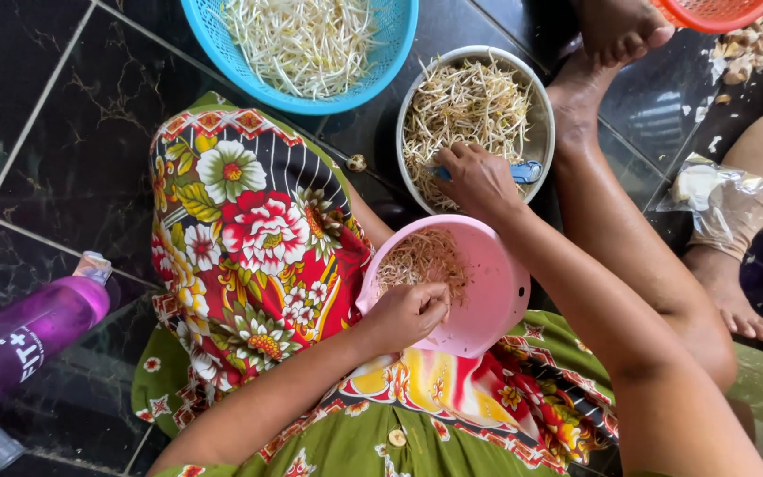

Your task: A person sits on the floor and manually trims the root ends off bean sprouts, sorting them from one bowl to another.

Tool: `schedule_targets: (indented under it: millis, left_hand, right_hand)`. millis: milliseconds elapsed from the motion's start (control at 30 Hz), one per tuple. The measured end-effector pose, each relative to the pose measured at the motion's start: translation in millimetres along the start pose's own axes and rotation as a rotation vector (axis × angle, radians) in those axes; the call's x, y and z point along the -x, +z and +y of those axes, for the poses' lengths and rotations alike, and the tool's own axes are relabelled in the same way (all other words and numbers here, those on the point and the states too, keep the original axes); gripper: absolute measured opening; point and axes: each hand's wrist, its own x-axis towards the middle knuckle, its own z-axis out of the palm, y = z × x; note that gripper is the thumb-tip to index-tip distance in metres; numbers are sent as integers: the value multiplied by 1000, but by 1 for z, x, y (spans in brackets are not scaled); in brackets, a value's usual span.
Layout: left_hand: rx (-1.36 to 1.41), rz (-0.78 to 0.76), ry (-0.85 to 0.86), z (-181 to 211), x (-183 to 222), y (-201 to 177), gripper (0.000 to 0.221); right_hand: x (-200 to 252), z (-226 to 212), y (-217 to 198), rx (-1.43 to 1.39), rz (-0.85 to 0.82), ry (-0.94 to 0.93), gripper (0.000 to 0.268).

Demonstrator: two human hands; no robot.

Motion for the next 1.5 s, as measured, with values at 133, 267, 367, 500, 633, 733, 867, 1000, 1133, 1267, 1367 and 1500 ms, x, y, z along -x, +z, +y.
schedule_targets:
  millis: [133, 267, 367, 500, 633, 733, 867, 1000, 1133, 1267, 1367, 1500]
  left_hand:
    - [23, -5, -8, -3, 1, -1, 18]
    - [42, 4, -9, -5, 0, -1, 20]
    - [29, -6, -1, -1, 2, -2, 20]
    - [-5, -24, 6, -5, 0, 3, 22]
    - [-3, 5, 13, -5, -1, 3, 20]
    - [8, 14, 4, -9, 0, 3, 19]
    - [18, 7, 11, -7, -1, 2, 20]
    - [23, 5, 4, -5, 1, 0, 21]
    - [29, 10, 11, -7, 2, -1, 21]
    - [31, 13, 11, -12, 0, 2, 21]
    - [25, 6, 3, -8, 1, 0, 21]
    - [33, 17, 11, -9, 1, 0, 20]
  right_hand:
    - [6, 23, -3, -203, -26, 96, 33]
    - [30, 26, -60, -703, -104, 343, 33]
    - [47, 32, -101, -822, -80, 405, 22]
    - [56, 64, -86, -746, -105, 386, 44]
    - [48, 69, -57, -506, 59, 380, 36]
    - [38, 68, -44, -357, 166, 373, 22]
    - [27, 52, -52, -299, 207, 348, 22]
    - [11, 50, -40, -271, 154, 322, 22]
    - [-4, 35, -45, -233, 230, 341, 18]
    - [-18, 33, -36, -186, 20, 401, 23]
    - [-25, 26, -30, -195, -23, 426, 28]
    - [-19, 34, -29, -199, 27, 367, 26]
